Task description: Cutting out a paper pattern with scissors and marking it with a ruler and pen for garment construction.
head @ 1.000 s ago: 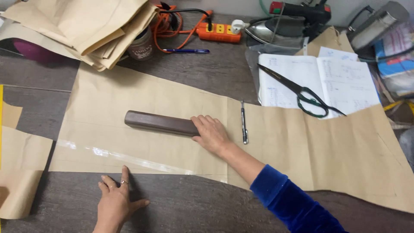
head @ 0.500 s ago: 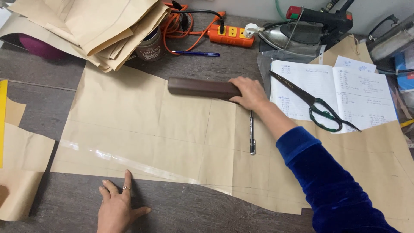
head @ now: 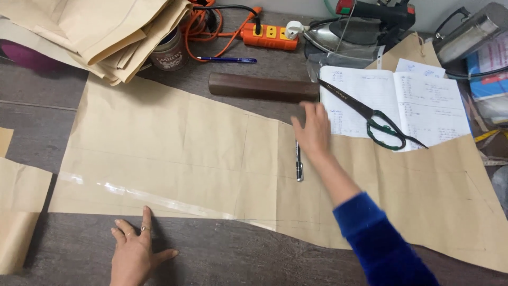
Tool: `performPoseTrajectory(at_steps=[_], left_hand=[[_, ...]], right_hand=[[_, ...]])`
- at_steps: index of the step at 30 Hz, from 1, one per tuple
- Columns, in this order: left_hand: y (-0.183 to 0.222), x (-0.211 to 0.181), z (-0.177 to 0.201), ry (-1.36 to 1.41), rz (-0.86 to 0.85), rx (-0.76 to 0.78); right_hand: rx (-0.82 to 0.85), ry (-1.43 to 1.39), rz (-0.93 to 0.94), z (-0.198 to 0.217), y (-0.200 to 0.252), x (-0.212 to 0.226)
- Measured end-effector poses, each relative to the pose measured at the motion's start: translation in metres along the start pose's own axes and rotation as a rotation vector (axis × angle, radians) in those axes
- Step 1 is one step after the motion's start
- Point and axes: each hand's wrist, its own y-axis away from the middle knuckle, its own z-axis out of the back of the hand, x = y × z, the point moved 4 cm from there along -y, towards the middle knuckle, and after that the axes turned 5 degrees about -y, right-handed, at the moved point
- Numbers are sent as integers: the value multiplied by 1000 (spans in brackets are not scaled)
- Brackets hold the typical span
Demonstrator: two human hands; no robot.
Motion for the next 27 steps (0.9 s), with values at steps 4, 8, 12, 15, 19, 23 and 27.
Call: performPoseTrajectory(at_steps=[4, 8, 12, 15, 19, 23, 27], left_hand=[[6, -7, 26, 84, 45, 119], [11, -11, 33, 147, 60, 167], [18, -11, 36, 288, 35, -5], [38, -13, 86, 792, 159, -4], [60, -4, 113, 1461, 411, -151], [40, 12, 61, 2044, 615, -248], [22, 17, 41, 2286, 705, -267]], right_hand=[[172, -48, -254, 5, 63, 1], [229, -58, -289, -7, 91, -10], [229, -44, -314, -16, 93, -22], [309, -148, -467, 1, 98, -13], [294, -271, -441, 28, 120, -6], [292, -329, -573, 50, 145, -14], [219, -570, -713, 55, 170, -38]])
